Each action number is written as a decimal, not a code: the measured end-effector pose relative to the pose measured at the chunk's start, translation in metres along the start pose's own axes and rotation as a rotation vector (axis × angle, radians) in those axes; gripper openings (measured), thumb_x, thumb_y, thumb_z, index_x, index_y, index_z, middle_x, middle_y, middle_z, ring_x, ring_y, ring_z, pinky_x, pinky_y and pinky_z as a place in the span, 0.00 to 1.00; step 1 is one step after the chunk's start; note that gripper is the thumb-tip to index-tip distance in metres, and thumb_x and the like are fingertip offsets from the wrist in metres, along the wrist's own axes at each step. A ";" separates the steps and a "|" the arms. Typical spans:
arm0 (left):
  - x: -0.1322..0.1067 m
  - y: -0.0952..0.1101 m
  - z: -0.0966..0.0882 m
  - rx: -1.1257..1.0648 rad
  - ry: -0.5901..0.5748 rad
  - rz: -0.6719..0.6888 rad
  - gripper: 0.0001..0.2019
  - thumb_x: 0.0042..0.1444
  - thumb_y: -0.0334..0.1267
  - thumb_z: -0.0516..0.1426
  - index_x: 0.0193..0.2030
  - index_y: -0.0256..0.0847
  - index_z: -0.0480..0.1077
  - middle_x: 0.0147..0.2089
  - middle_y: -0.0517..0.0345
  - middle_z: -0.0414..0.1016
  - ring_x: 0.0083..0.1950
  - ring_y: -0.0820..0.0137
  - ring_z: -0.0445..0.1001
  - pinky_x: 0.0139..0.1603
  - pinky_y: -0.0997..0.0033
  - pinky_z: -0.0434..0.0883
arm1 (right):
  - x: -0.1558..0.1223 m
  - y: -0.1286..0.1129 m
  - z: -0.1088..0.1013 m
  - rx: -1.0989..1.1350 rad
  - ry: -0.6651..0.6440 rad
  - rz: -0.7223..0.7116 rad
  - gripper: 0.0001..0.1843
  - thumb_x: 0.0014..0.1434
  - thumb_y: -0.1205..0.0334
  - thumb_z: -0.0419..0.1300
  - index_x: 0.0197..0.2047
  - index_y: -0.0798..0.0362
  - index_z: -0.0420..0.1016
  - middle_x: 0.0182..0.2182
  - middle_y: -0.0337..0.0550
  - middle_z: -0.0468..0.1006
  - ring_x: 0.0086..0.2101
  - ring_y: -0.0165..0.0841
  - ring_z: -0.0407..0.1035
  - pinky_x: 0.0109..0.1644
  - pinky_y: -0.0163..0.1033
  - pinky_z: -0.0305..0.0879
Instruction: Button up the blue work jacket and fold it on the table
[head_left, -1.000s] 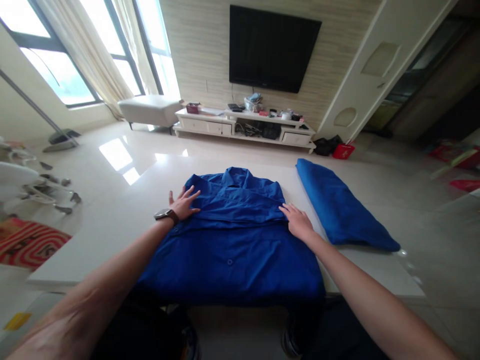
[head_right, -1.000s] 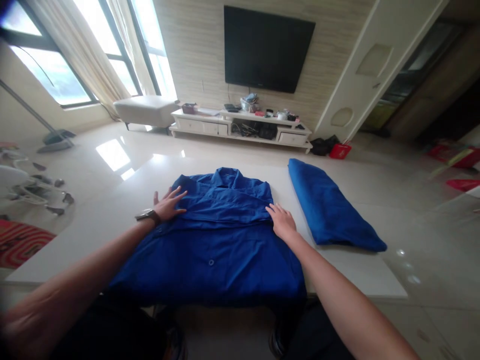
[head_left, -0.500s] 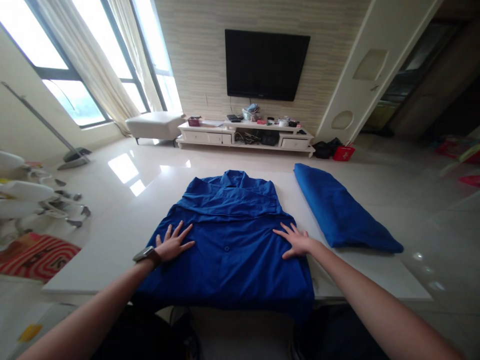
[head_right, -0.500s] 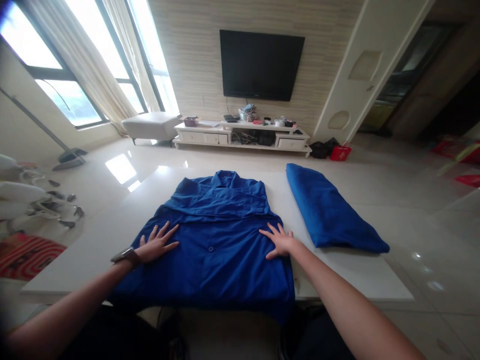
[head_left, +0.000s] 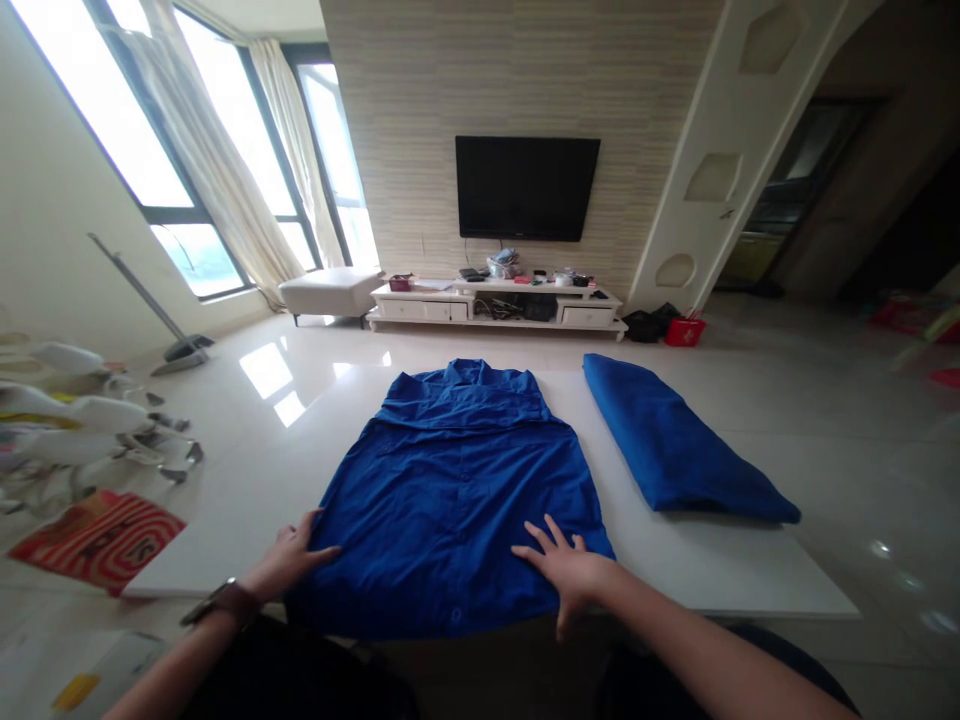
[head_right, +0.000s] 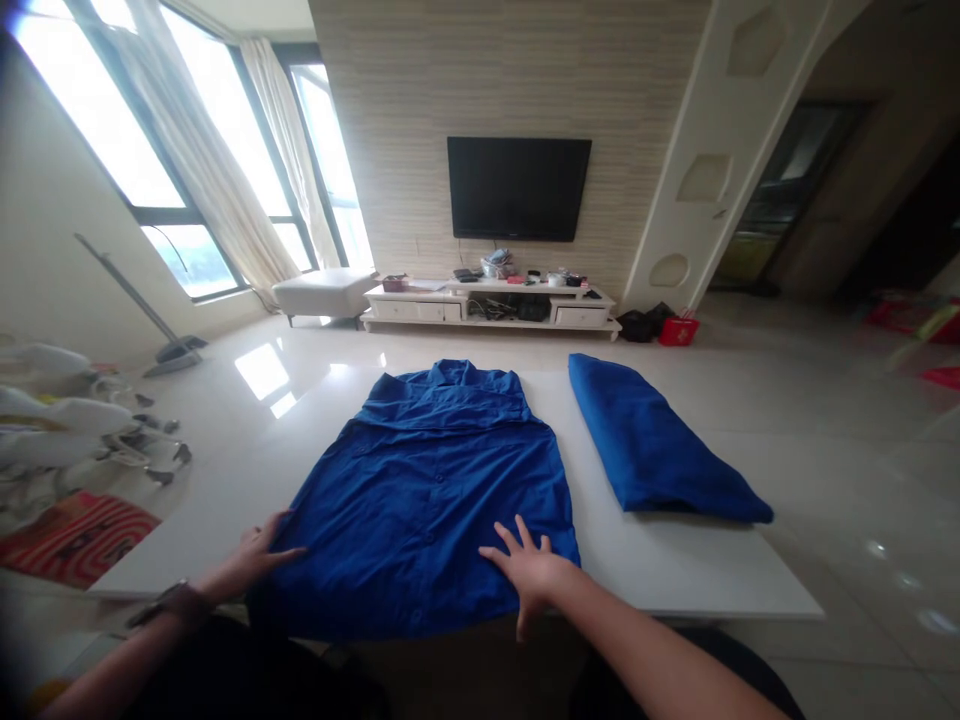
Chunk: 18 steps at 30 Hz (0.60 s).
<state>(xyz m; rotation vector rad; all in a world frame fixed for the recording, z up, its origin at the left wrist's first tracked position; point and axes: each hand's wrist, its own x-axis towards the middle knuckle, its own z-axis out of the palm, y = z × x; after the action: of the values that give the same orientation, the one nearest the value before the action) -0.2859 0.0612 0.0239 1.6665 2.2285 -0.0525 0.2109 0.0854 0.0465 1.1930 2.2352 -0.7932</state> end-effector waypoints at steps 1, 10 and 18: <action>-0.018 -0.002 0.006 0.009 -0.007 0.077 0.49 0.51 0.58 0.55 0.77 0.41 0.46 0.65 0.35 0.65 0.67 0.43 0.65 0.65 0.45 0.63 | 0.005 -0.005 0.009 -0.049 0.045 0.015 0.78 0.33 0.56 0.80 0.76 0.32 0.35 0.76 0.50 0.23 0.69 0.69 0.14 0.61 0.84 0.32; -0.097 0.089 0.085 0.473 0.170 0.271 0.44 0.51 0.26 0.52 0.77 0.40 0.48 0.79 0.44 0.37 0.79 0.44 0.34 0.72 0.30 0.40 | 0.022 -0.037 0.058 -0.256 0.429 0.118 0.69 0.39 0.71 0.72 0.77 0.39 0.39 0.76 0.53 0.31 0.70 0.69 0.24 0.65 0.79 0.38; -0.081 0.043 0.033 0.232 0.155 0.423 0.39 0.45 0.20 0.50 0.67 0.46 0.67 0.70 0.50 0.66 0.70 0.59 0.66 0.66 0.57 0.66 | -0.041 -0.001 0.078 0.014 0.597 0.043 0.48 0.41 0.82 0.50 0.66 0.49 0.68 0.70 0.47 0.61 0.68 0.41 0.55 0.68 0.45 0.56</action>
<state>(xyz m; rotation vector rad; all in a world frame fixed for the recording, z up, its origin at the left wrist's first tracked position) -0.2177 -0.0087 0.0255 2.3083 1.9838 -0.0794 0.2412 0.0081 0.0175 1.6441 2.6513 -0.4720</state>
